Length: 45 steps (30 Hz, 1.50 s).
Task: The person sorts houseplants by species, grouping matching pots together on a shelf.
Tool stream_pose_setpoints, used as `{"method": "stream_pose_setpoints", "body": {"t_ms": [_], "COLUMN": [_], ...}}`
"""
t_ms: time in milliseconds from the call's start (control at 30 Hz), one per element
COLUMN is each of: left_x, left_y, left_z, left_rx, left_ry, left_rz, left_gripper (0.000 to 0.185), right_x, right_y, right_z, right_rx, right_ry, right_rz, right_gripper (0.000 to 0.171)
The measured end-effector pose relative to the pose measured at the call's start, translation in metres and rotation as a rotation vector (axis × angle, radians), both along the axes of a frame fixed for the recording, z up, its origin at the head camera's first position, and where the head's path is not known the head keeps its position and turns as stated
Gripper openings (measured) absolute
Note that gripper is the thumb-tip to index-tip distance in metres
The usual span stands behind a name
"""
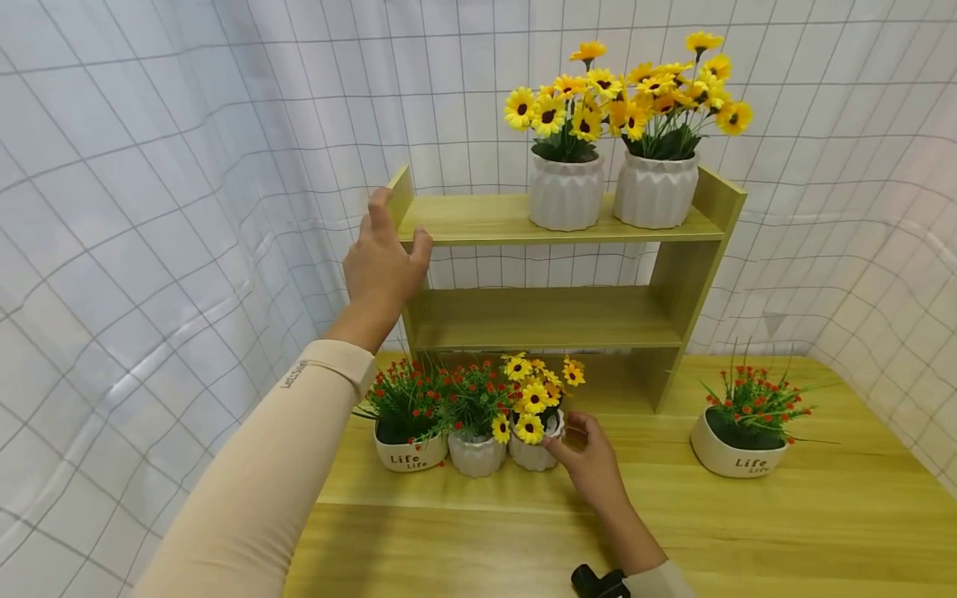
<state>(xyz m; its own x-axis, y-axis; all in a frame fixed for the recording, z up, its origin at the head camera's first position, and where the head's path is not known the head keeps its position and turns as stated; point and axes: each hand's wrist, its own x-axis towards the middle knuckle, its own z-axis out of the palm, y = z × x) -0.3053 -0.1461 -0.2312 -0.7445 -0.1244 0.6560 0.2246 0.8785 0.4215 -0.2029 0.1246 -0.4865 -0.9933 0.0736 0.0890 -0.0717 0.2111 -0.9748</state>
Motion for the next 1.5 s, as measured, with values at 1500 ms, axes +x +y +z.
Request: {"method": "stream_pose_setpoints", "body": {"t_ms": [1500], "left_x": [0.001], "left_y": [0.001], "left_z": [0.000], "left_rx": [0.002], "left_ry": [0.030], "left_rz": [-0.003], "left_gripper": [0.059], "right_x": [-0.005], "right_y": [-0.010], "right_z": [-0.009], "right_rx": [-0.102], "right_ry": [-0.007], "right_rz": [0.043], "right_gripper": [0.082]}}
